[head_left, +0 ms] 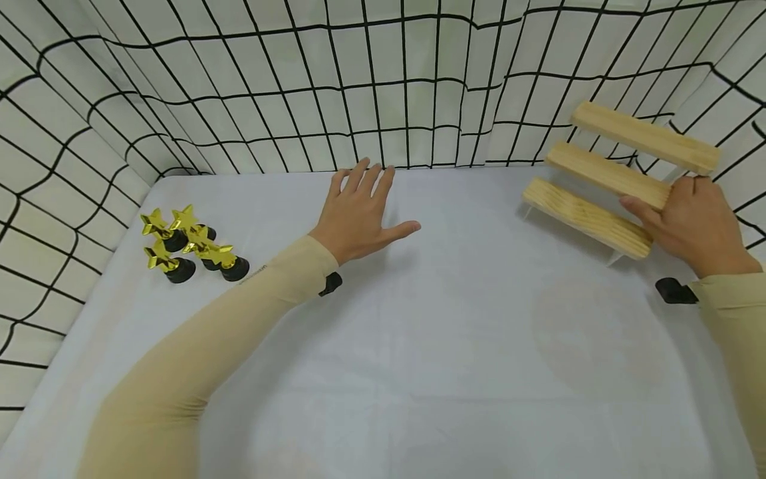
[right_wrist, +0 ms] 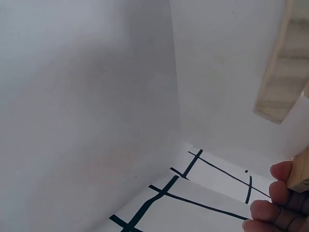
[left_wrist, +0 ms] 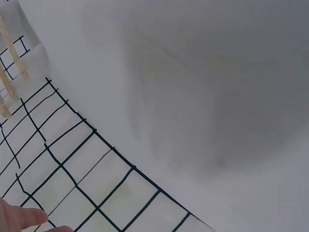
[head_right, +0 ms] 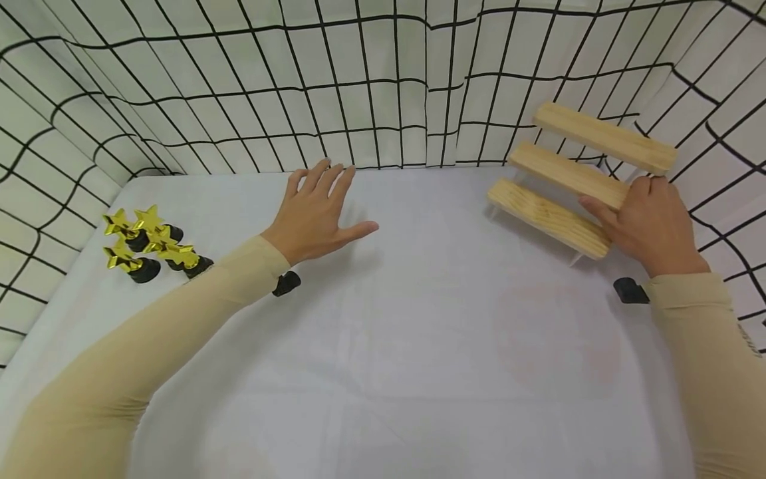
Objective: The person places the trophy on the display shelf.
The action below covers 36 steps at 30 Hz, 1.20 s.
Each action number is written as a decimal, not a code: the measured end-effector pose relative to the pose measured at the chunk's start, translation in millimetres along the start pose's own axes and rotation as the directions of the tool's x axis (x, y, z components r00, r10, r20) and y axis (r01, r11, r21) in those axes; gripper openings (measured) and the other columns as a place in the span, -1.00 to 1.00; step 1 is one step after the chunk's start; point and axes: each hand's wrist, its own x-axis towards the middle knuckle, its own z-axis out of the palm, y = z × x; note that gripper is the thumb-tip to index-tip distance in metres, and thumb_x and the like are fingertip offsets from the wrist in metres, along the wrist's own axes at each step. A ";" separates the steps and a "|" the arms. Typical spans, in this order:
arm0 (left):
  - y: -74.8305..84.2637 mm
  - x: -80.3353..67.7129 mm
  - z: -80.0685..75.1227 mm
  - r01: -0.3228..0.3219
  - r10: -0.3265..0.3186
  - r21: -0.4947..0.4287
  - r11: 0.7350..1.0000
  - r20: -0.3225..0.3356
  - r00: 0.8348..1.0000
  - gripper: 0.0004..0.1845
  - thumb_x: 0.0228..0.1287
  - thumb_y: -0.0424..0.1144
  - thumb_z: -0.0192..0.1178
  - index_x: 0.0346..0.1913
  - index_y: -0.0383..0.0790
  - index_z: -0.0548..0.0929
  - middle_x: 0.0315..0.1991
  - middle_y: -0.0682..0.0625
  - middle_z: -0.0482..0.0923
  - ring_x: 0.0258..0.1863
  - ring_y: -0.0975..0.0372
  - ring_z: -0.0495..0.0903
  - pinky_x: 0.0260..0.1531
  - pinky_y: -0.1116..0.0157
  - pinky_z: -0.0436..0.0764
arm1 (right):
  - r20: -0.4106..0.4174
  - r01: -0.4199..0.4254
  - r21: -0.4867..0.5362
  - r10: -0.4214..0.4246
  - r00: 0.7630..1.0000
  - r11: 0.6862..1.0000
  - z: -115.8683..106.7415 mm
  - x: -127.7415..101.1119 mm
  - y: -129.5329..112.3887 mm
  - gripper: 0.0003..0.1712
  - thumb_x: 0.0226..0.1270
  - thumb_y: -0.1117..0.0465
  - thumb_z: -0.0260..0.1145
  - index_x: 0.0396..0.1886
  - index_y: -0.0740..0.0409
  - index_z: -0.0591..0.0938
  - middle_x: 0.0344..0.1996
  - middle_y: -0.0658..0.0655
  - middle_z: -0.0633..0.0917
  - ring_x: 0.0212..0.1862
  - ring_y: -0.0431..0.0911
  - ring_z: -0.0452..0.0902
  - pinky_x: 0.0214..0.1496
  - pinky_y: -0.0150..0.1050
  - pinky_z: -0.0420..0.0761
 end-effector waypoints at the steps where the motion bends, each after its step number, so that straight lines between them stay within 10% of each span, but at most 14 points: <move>1: 2.1 2.8 0.5 -0.003 0.003 -0.005 1.000 -0.001 1.000 0.12 0.30 0.64 -0.17 0.66 -0.12 0.07 0.61 -0.15 0.20 0.69 -0.03 -0.03 0.61 -0.08 0.07 | -0.012 0.013 -0.014 -0.014 1.000 1.000 -0.2 0.5 -0.1 0.37 0.48 -0.57 -0.23 -0.02 0.96 0.32 -0.25 0.72 0.42 -0.16 0.45 0.35 -0.05 0.35 0.45; 36: 86.4 86.1 10.0 -0.048 0.048 -0.018 0.999 -0.012 0.999 0.02 0.38 0.60 -0.26 0.61 -0.09 0.15 0.55 -0.11 0.32 0.62 -0.03 0.22 0.60 0.02 0.30 | -0.166 0.179 -0.023 -0.181 0.969 0.984 7.1 -21.2 -23.5 0.03 0.45 -0.48 0.08 -0.40 0.58 0.38 -0.49 0.48 0.44 -0.39 0.30 0.38 -0.32 0.22 0.45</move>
